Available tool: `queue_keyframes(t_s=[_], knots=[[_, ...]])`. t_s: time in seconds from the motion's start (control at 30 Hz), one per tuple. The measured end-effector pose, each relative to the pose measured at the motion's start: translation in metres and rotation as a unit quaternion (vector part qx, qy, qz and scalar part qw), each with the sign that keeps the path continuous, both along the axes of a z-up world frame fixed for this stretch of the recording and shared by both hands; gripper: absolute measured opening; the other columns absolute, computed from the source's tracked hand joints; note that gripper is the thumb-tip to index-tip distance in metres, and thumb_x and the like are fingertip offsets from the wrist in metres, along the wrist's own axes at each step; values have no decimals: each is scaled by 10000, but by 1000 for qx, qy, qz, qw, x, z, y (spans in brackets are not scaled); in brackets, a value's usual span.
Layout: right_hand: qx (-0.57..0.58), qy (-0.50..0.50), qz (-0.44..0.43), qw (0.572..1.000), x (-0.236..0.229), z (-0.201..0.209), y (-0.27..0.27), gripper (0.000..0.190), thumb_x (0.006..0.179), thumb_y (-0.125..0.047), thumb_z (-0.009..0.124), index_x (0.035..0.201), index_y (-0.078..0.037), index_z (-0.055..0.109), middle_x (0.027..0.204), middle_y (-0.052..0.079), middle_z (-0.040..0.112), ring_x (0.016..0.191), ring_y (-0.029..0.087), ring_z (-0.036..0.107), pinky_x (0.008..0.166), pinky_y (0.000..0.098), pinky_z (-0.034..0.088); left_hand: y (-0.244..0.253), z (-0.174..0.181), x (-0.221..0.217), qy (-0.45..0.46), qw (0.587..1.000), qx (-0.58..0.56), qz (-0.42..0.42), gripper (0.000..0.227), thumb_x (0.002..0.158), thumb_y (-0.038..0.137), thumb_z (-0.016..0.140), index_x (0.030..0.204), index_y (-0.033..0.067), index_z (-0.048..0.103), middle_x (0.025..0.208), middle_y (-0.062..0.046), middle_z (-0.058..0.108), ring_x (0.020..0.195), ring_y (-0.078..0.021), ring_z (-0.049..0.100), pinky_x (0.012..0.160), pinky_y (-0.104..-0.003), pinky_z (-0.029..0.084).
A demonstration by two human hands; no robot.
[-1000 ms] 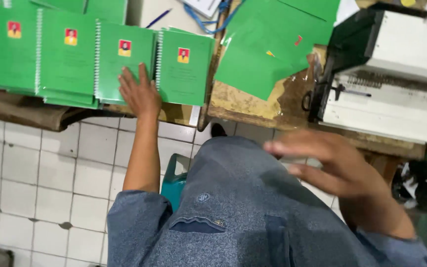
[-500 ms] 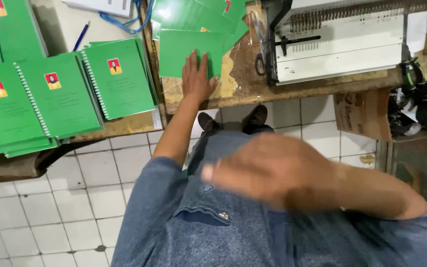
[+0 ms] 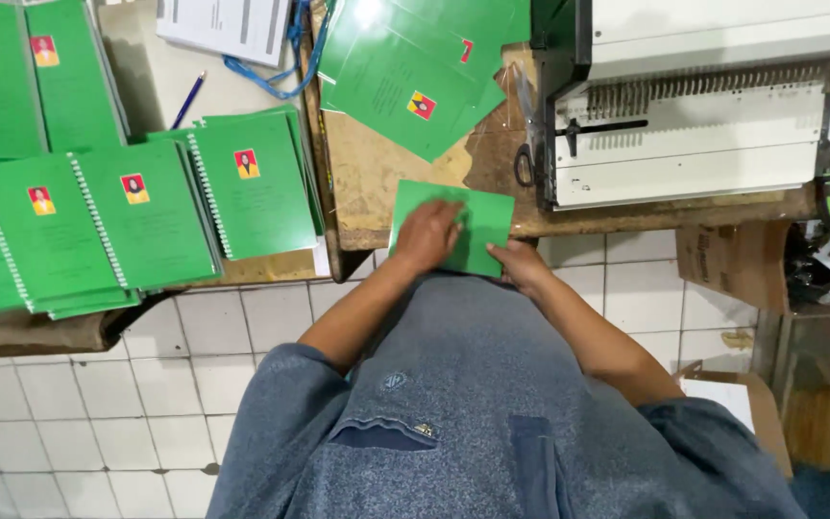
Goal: The person uses a spiral binding machine to bind green notebook covers. They insert the covers into the machine, feed a spiral wire through the holes, and use pliers to close the wire ends. The finished notebooks are stacked on the table.
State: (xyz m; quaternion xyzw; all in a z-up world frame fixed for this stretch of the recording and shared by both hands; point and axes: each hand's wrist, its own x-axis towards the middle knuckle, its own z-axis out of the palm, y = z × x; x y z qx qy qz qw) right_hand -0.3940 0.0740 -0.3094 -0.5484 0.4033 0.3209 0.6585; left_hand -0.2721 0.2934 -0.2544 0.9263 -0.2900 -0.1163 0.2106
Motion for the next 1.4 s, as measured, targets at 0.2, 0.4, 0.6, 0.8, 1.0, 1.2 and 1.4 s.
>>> queue_keyframes(t_s=[0.2, 0.4, 0.6, 0.8, 1.0, 1.2, 1.4], knots=[[-257, -231, 168, 923, 4, 149, 4, 193, 990, -223, 671, 1039, -41, 715, 780, 133, 677, 693, 244, 610, 633, 386, 488, 23, 31, 172, 9, 972, 112, 209, 1001, 880, 595, 789, 1580, 91, 280, 1576, -260, 326, 1461, -429, 344, 1204, -520, 299], [-528, -380, 138, 746, 3, 230, -11, 161, 1057, -132, 621, 1179, -49, 686, 966, 128, 726, 703, 243, 646, 597, 359, 503, 42, 8, 229, -24, 966, 141, 216, 1337, 726, 732, 954, 1581, 51, 184, 1542, -274, 340, 1386, -433, 376, 1140, -494, 376], [-652, -531, 116, 529, 22, 304, -7, 163, 899, 82, 794, 1053, 28, 797, 1154, 193, 769, 1093, 363, 728, 1021, 459, 565, 69, 18, 253, -62, 976, 15, 209, 789, 742, 400, 910, 1315, 48, 497, 1094, -171, 651, 966, -373, 627, 838, -467, 512], [-616, -590, 101, 512, 26, 301, -14, 176, 952, -26, 809, 1112, -27, 737, 1154, 172, 758, 1107, 334, 716, 1024, 458, 575, 82, 162, 211, 69, 947, -307, 60, 319, 959, 32, 599, 1275, -14, 611, 1072, -125, 708, 885, -217, 631, 792, -338, 510], [-312, -483, -98, 812, 37, 317, 1, 266, 1049, 25, 585, 1301, -11, 505, 1058, 93, 633, 878, 140, 584, 823, 335, 510, 70, 233, 141, 164, 876, -454, 17, 381, 1067, 112, 518, 1446, 75, 514, 1248, -101, 652, 1114, -192, 598, 1025, -392, 483], [-275, -469, -150, 826, 55, 314, 16, 298, 1061, -35, 565, 1348, -78, 496, 1208, 71, 633, 1086, 132, 567, 1012, 437, 495, 40, 215, 90, 301, 756, -581, 6, 368, 1117, 162, 461, 1484, 147, 485, 1240, -85, 682, 1119, -142, 645, 1060, -421, 526], [-264, -491, -136, 819, 52, 292, 7, 405, 1063, -21, 569, 1452, -66, 464, 1243, 128, 639, 1118, 186, 618, 1019, 450, 525, 41, 188, 78, 312, 731, -606, 39, 380, 1135, 223, 436, 1498, 121, 486, 1295, -118, 677, 1159, -165, 643, 1081, -437, 510]])
